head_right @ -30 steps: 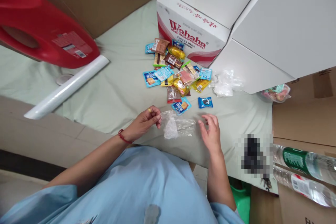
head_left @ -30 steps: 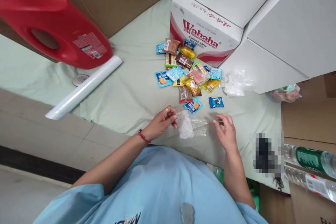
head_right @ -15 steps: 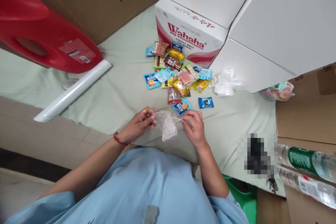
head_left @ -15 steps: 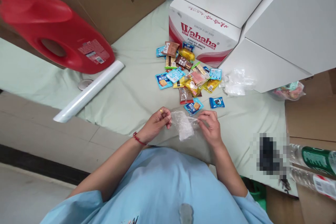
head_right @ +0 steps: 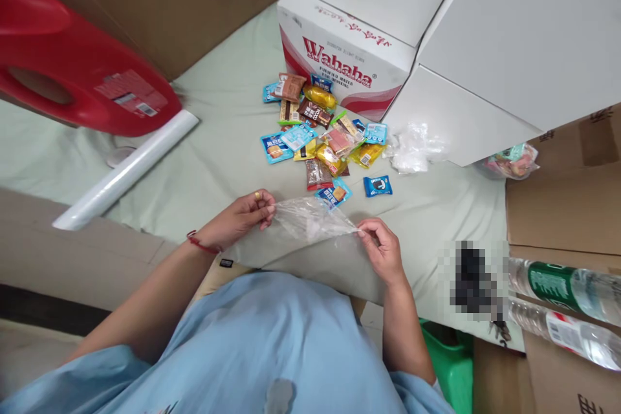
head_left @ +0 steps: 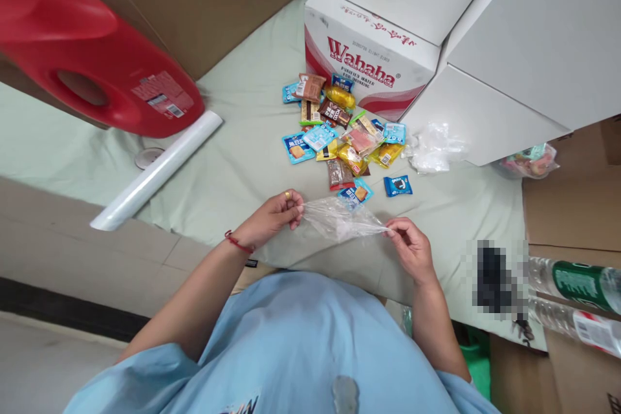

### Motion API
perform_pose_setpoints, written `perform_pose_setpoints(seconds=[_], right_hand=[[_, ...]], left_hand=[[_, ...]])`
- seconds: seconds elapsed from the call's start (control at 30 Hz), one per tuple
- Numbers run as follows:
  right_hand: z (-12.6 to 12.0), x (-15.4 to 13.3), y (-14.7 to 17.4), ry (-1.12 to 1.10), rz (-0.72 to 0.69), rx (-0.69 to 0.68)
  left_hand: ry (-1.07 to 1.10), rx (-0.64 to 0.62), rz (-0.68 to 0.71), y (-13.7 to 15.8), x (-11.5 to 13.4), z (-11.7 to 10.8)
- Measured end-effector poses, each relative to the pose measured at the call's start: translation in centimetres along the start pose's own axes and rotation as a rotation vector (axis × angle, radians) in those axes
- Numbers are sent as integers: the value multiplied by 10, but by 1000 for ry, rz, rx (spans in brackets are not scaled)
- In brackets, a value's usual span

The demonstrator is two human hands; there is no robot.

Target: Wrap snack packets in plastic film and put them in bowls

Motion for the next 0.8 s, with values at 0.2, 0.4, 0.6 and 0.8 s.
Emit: perform_pose_setpoints(seconds=[0.2, 0.4, 0.6, 0.8], right_hand=[[-1, 10, -3, -165, 217, 31], [16, 17, -6, -354, 442, 47], [23, 9, -6, -413, 495, 55], [21, -5, -9, -427, 443, 67]], left_hand=[[-44, 178, -50, -4, -1, -20], [-361, 535, 94, 7, -2, -16], [-625, 218, 570, 26, 26, 52], [-898, -42, 537, 15, 0, 117]])
Point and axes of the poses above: each hand's wrist, its own y-axis away from the middle knuckle, its own z-axis out of the palm, x = y × z, the point moved 1 cm from there along -y, towards the middle knuckle, and after that the axes turned 13 degrees about z, right-handed, at the moved point
